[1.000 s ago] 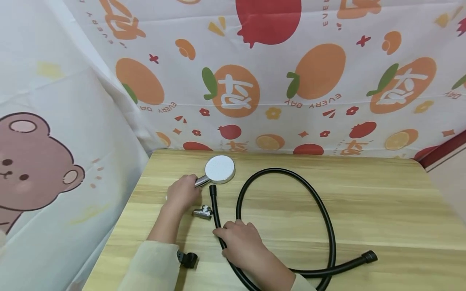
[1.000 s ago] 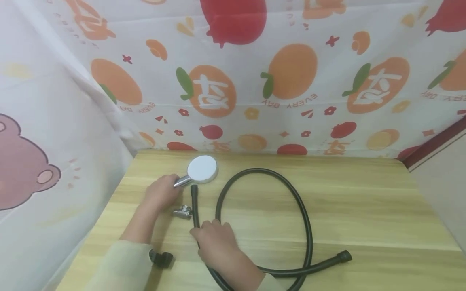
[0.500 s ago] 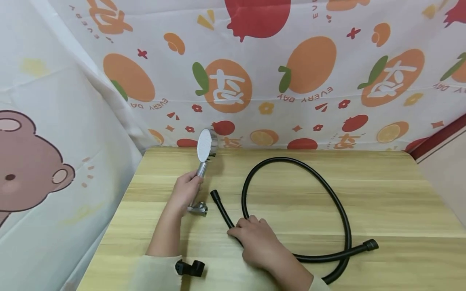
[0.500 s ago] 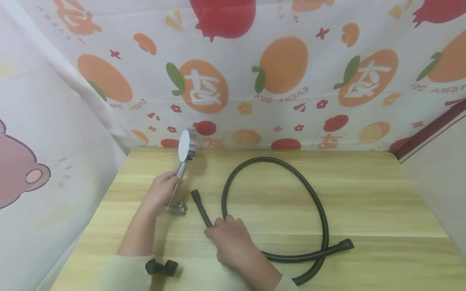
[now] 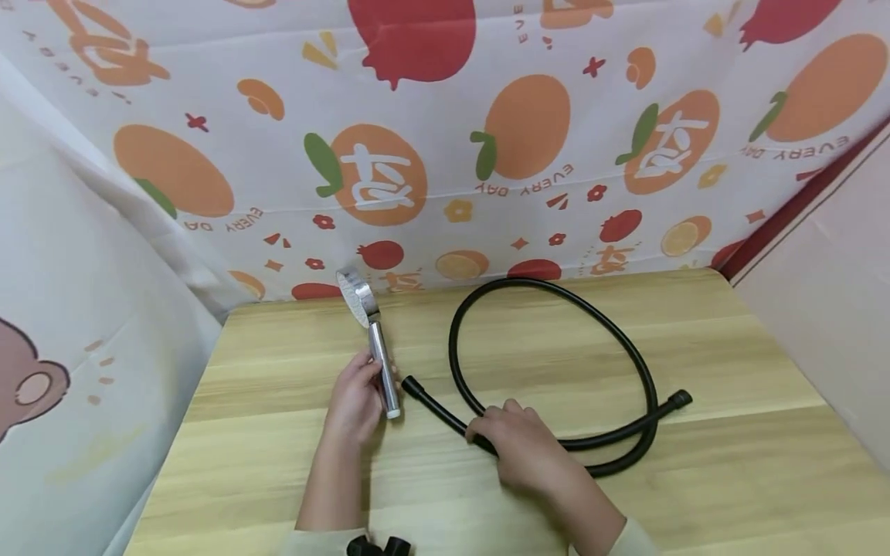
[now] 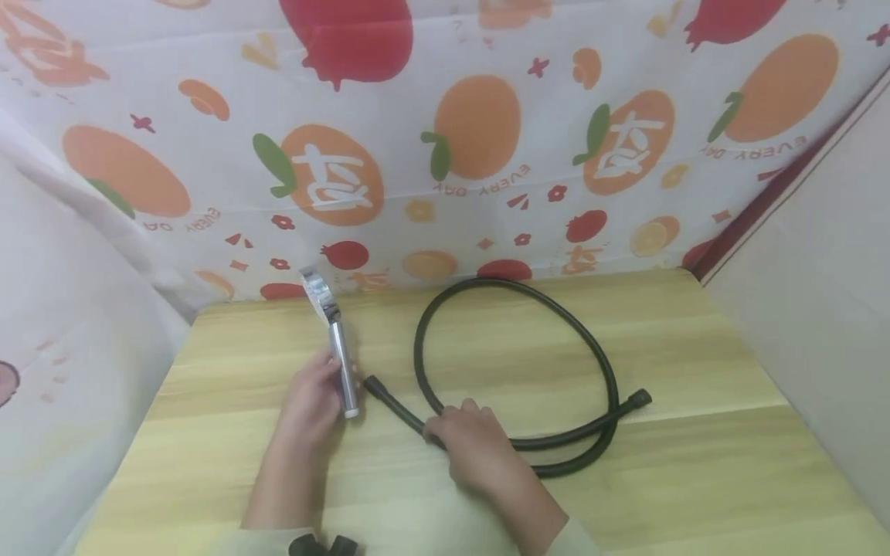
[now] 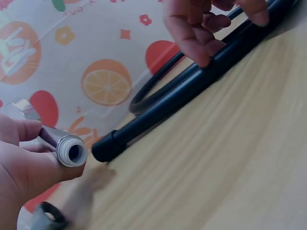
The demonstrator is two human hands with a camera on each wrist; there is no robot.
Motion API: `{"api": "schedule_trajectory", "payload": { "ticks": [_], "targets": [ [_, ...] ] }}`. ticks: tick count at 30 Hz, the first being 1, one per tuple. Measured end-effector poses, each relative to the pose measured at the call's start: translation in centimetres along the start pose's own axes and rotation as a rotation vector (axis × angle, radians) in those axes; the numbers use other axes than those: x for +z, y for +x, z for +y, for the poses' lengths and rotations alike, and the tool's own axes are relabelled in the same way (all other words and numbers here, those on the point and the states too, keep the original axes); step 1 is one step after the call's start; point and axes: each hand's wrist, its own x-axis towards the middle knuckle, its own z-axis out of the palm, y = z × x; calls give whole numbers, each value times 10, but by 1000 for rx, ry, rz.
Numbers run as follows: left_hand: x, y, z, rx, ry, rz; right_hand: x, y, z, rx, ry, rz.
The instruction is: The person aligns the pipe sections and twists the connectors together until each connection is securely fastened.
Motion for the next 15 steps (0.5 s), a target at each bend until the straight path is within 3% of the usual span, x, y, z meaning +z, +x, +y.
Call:
{"api": "schedule_trajectory", "payload": {
  "ticks": [4,7,11,15],
  "targets": [
    [-2,-4,-12,38,-97,57,-2,0,5,40,61,-4],
    [1,-2,-19,66,-127,66,-3,-3,8,97,96,12],
    [4,2,-24,112,-142,66,5,-1,7,129,55,77],
    [-4,0,-22,148,-141,119,22,14,-11,118,7,149]
  ]
}}
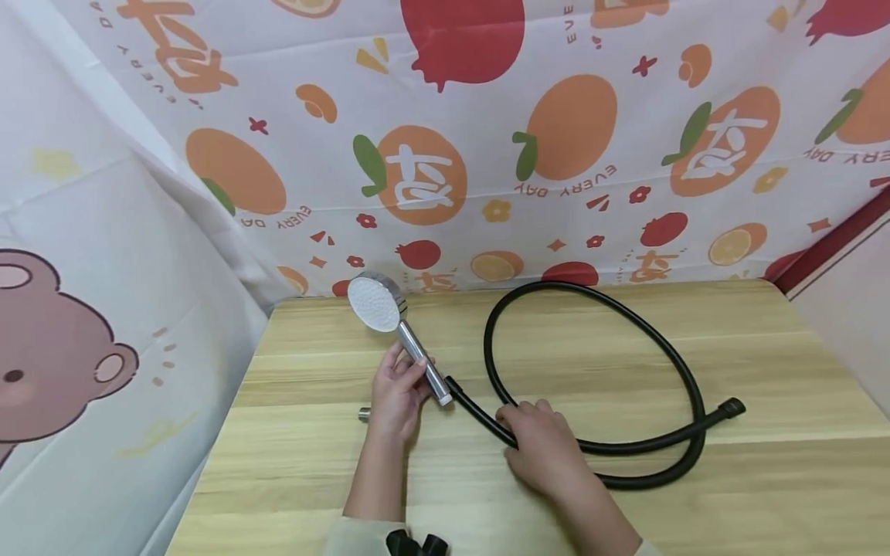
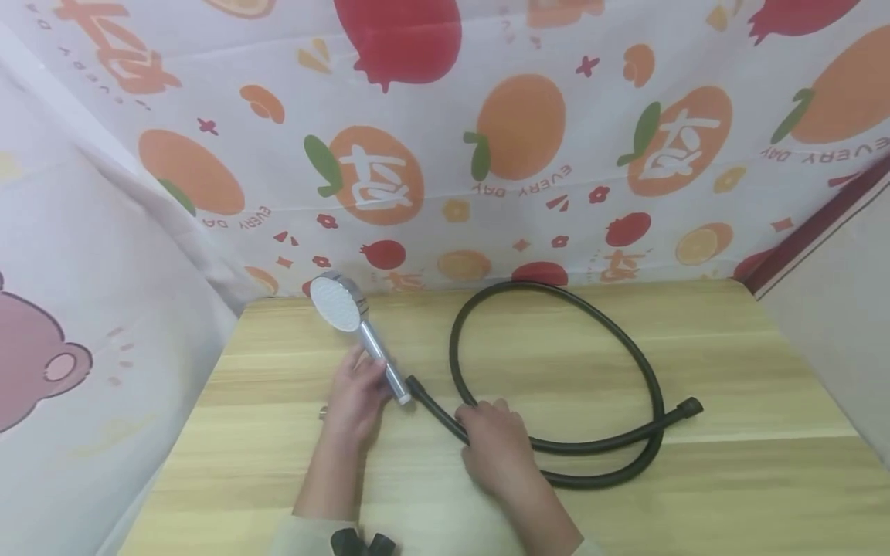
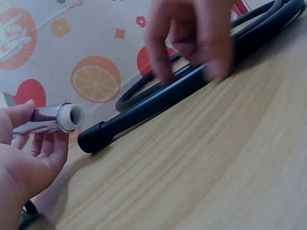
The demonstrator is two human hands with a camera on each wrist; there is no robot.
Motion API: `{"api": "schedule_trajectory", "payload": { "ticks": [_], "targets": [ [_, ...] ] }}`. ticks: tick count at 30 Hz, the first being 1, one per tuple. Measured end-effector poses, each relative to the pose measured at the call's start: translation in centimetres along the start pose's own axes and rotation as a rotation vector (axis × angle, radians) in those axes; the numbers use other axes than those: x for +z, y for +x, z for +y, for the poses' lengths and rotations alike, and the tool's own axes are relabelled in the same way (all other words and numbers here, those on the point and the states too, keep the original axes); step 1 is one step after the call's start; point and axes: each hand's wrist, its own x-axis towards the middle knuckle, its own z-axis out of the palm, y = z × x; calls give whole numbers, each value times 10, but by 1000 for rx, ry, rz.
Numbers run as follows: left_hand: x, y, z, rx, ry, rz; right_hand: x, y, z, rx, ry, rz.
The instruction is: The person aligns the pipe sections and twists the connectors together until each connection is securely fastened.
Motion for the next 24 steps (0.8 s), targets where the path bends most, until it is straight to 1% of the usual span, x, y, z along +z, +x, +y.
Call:
{"api": "schedule_trajectory", "payload": {
  "ticks": [4,8,10,13,16,20,22,24],
  "targets": [
    [-7,3,2,30,12,27,14,14,-22,-15,-2,40],
    [-18,4,7,72,32,56,27,32,-40,-38,41,77],
    [-20,3,9,85,27,67,34,39,-46,-41,52,93],
    [-17,1,10,96,-6,69,40,44,-50,-33,64,106],
    [-9,2,8,103,-64,53,41,43,-48,-3,102,140],
    [0,6,4,118,-120,20,38,39,-43,79,241,220],
    [1,7,3,125,-131,10,38,38,-42,102,305,248],
    [0,8,4,133,-142,13,40,39,-41,105,352,264]
  ]
}}
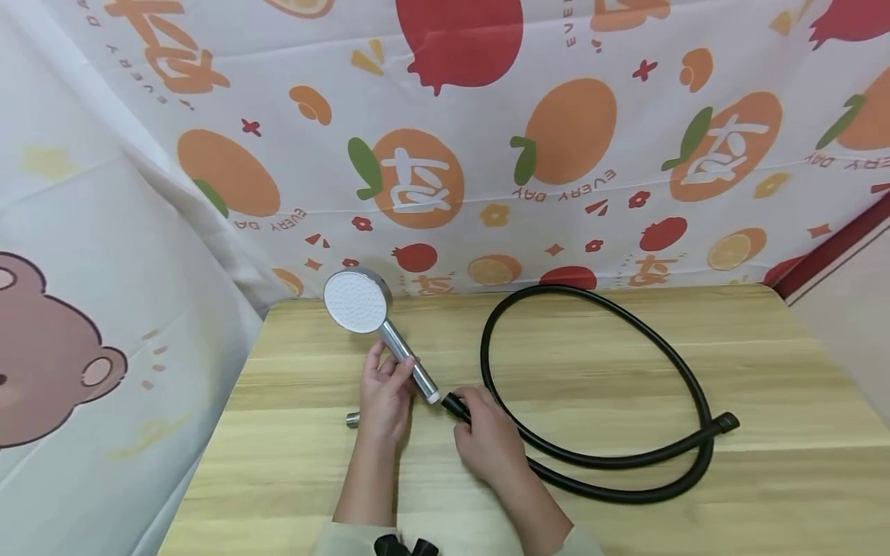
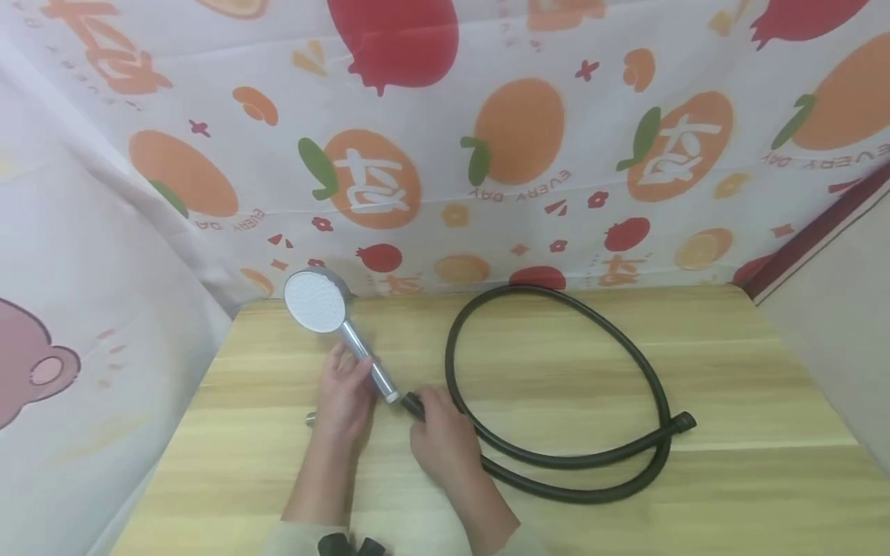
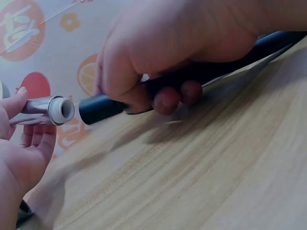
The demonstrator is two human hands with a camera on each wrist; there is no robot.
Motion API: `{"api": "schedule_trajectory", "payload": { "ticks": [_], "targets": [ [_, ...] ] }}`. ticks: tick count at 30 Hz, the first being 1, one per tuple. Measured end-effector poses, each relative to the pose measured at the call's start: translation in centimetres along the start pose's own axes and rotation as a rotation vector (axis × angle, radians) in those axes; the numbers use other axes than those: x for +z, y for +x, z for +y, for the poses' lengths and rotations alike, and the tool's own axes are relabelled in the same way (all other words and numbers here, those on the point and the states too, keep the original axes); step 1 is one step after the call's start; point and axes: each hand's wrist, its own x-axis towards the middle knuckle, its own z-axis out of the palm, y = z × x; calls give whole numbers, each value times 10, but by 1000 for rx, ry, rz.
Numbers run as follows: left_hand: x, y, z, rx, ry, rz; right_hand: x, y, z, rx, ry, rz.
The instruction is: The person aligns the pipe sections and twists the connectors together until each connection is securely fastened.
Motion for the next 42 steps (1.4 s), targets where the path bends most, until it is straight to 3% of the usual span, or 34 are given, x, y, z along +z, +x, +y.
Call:
{"api": "schedule_trajectory", "payload": {
  "ticks": [9,14,20,27,36,42],
  "targets": [
    [16,-1,-5,5,10,-29,1,5,7,29,115,166],
    [18,1,-7,29,-24,-3,2,6,7,-2,181,199],
    [19,0,-7,39,-32,12,5,6,4,-9,179,252],
    [20,-3,-7,62,-23,33,6,5,2,-14,187,261],
    [16,-11,-13,83,-12,114,6,4,3,-16,191,219],
    [20,-10,-16,119,-27,89,1,6,4,-44,168,230]
  ]
}}
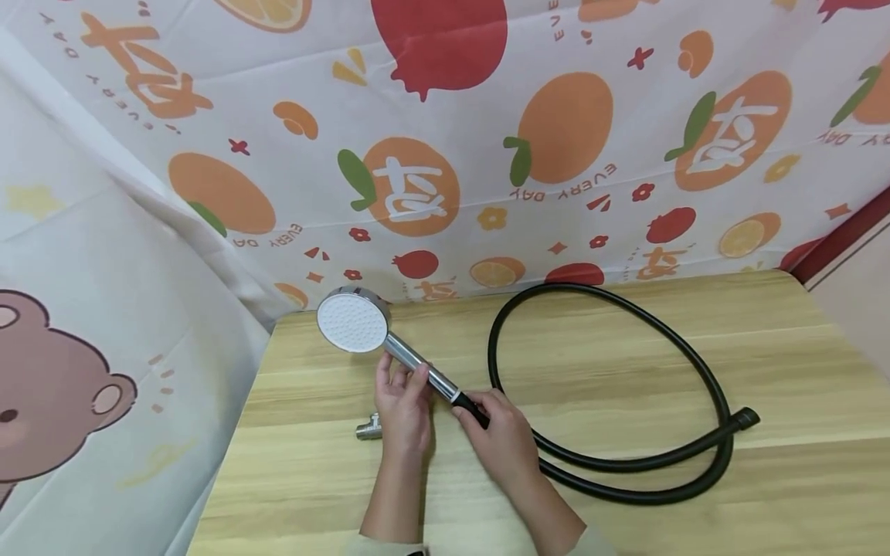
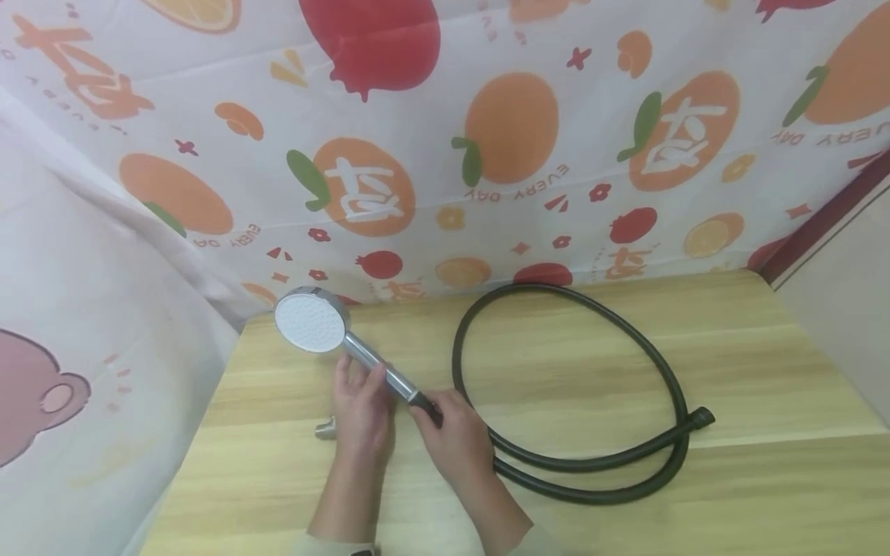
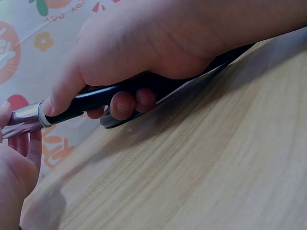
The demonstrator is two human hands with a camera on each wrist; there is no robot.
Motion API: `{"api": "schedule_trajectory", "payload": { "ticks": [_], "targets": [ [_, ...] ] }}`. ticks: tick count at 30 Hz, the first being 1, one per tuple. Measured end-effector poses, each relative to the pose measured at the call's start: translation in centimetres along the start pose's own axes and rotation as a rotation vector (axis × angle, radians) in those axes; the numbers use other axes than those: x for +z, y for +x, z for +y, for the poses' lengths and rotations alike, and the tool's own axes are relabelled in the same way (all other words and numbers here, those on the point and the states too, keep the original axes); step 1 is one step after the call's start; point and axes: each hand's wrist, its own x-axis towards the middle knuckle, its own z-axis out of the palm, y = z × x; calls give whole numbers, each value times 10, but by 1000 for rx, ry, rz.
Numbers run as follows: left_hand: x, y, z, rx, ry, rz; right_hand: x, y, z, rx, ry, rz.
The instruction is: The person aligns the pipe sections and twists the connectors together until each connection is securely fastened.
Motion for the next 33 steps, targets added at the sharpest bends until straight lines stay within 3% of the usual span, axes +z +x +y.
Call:
{"api": "schedule_trajectory", "payload": {
  "ticks": [6,16,25,33],
  "targets": [
    [2,1,-1,6,-9,-16,0,1,2,-31,-12,3],
    [3,0,-4,3,-45,-27,1,2,6,10,-50,6],
    [0,0,-7,24,-36,-44,-1,3,9,-9,18,-10],
    [-1,0,-5,29,-20,-37,2,2,10,-17,-1,-12]
  ]
}}
